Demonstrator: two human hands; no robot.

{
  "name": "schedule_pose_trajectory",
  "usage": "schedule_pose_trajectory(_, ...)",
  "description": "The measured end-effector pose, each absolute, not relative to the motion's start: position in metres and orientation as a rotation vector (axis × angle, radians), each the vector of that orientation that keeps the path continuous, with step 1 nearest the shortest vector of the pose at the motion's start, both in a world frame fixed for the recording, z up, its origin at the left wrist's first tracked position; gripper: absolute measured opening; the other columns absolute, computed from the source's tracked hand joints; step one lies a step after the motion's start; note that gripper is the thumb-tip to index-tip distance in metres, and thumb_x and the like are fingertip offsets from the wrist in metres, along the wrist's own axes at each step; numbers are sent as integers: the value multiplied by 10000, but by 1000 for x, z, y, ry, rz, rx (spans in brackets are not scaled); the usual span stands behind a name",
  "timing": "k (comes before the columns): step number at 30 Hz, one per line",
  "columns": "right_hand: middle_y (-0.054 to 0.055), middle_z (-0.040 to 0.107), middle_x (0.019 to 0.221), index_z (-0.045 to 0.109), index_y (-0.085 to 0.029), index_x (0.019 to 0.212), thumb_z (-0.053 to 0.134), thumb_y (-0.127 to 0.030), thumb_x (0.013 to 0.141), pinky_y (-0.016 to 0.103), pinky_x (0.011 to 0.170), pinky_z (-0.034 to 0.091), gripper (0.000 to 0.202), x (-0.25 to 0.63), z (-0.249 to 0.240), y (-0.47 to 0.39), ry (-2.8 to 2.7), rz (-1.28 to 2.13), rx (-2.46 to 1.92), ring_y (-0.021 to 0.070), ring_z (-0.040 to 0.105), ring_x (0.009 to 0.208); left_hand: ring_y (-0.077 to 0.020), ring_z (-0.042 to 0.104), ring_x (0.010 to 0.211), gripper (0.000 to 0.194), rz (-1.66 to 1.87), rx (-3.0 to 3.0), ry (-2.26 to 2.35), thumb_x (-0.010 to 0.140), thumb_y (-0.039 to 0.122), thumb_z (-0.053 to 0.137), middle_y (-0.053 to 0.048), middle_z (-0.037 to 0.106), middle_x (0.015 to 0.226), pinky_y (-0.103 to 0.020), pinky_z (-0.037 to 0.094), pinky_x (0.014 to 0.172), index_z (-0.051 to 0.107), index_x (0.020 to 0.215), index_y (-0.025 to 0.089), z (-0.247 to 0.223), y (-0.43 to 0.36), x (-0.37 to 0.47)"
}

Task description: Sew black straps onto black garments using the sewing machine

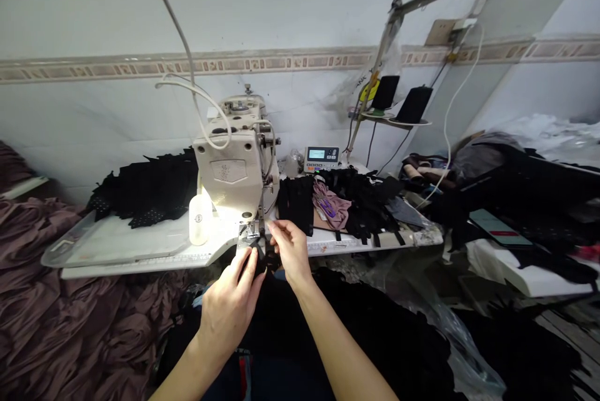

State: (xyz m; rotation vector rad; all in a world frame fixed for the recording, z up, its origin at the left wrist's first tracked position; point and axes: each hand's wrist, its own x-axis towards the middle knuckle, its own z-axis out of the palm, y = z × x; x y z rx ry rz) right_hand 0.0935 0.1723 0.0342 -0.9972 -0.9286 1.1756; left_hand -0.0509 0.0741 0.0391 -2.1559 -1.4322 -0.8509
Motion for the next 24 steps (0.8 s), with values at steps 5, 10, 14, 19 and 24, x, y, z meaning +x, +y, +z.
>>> schedule_pose_trajectory(5,7,649,738,747,-213,814,848,-636,817,277,573,447,435,91,19,144,-1021,1174,-1026,170,563,656,-255,803,929,405,-835,-2147,-1427,1085,241,581,-169,743,1390,-311,614,660,621,1478,156,37,72,-48)
schedule_pose_trajectory(10,48,660,770,740,-232,786,691,-687,943,350,710,499,483,93,0,115,-1133,1191,-1052,253,604,791,-263,807,925,405,-798,-2089,-1439,1092,246,553,-190,741,1386,-318,607,641,622,1474,131,37,71,-47)
schedule_pose_trajectory(14,41,628,734,724,-226,743,692,-705,934,349,712,482,516,97,-6,100,-1146,1209,-1065,246,572,768,-260,808,959,400,-729,-2102,-1452,1102,284,527,-184,728,1412,-300,599,623,640,1455,131,39,73,-44)
schedule_pose_trajectory(19,14,629,744,707,-183,764,691,-687,952,303,706,454,538,101,-10,96,-1106,1231,-1065,190,552,743,-269,803,1028,388,-754,-2084,-1449,1109,273,513,-185,716,1433,-302,613,676,648,1432,105,40,72,-45)
schedule_pose_trajectory(24,51,735,748,755,-165,800,648,-743,927,301,647,503,601,136,-29,123,-1311,1201,-1223,209,668,696,-271,732,1237,453,-980,-2305,-1350,1108,235,513,-125,665,1518,-360,612,954,550,1555,175,34,63,-76)
